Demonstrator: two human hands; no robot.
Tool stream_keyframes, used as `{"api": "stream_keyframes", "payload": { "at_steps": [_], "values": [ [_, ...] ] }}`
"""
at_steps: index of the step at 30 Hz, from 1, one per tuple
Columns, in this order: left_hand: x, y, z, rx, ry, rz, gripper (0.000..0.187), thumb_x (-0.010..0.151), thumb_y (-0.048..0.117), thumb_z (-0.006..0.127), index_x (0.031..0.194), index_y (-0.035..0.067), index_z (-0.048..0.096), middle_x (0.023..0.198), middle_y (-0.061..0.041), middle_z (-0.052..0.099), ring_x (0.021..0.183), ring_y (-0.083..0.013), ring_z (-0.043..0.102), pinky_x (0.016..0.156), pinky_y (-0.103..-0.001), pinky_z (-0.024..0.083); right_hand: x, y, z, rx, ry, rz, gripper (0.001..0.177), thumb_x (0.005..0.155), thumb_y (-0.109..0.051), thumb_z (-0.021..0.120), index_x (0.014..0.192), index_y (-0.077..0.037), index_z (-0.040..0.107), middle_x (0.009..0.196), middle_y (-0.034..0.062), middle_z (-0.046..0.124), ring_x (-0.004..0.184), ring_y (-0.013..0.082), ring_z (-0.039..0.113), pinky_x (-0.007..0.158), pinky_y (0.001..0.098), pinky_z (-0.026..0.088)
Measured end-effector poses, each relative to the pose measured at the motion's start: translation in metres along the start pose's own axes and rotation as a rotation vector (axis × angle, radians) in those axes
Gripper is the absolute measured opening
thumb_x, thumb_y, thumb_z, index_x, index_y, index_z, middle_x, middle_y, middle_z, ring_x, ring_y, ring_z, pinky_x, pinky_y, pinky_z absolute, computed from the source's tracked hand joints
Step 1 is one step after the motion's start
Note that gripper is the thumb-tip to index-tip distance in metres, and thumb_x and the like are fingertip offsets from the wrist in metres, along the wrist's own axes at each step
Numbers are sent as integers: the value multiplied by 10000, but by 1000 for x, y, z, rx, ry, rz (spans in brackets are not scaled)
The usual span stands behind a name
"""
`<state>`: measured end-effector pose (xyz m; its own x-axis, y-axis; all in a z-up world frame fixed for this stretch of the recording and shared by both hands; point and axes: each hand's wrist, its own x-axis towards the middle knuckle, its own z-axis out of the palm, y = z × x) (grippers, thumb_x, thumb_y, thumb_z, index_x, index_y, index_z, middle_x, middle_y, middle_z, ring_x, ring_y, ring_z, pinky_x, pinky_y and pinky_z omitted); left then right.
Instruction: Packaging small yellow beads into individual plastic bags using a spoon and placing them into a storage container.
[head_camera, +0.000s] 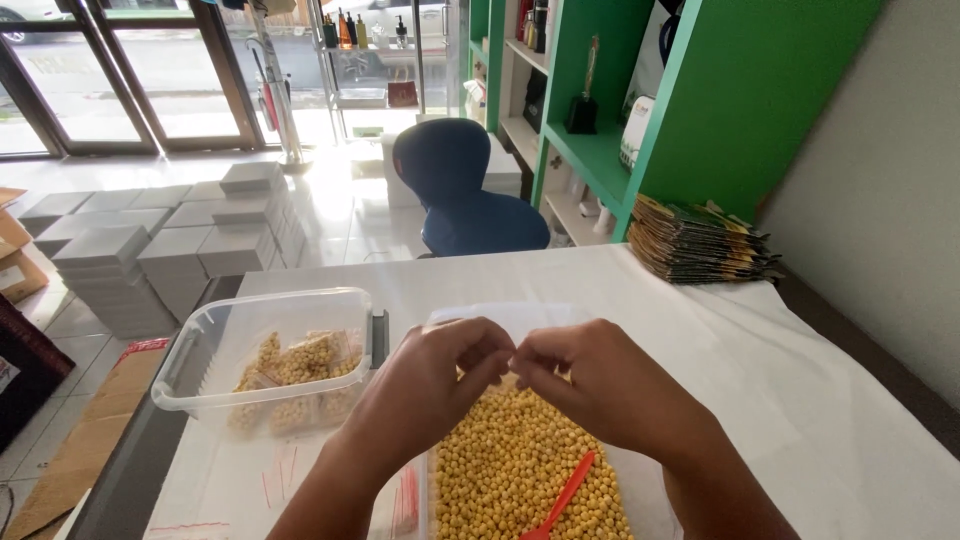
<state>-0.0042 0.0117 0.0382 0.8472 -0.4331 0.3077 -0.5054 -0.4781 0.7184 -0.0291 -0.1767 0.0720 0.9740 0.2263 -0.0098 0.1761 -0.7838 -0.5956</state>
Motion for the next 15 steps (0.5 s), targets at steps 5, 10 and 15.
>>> {"api": "stream_keyframes", "payload": {
  "at_steps": [5,10,15],
  "values": [
    [-1,-3,2,-12,35,58,125,943,205,658,1034,151,725,850,-21,800,754,-164,761,669,-328,601,8,18,7,-29,99,-180,204,912,-271,718,839,-128,844,748,9,775,743,126,664,702,338,503],
    [-4,0,2,37,109,-49,314,931,265,789,904,176,488,686,-1,690,567,-151,614,515,-314,471,6,10,5,11,113,6,248,910,-315,753,766,-120,808,740,-5,744,690,111,635,682,316,484],
    [-2,-11,12,-48,-21,87,393,1012,376,659,725,162,496,634,32,482,590,-122,391,568,-311,355,10,20,11,39,181,-138,268,855,-404,781,743,-160,776,722,-25,705,692,106,617,688,302,490]
  ]
}}
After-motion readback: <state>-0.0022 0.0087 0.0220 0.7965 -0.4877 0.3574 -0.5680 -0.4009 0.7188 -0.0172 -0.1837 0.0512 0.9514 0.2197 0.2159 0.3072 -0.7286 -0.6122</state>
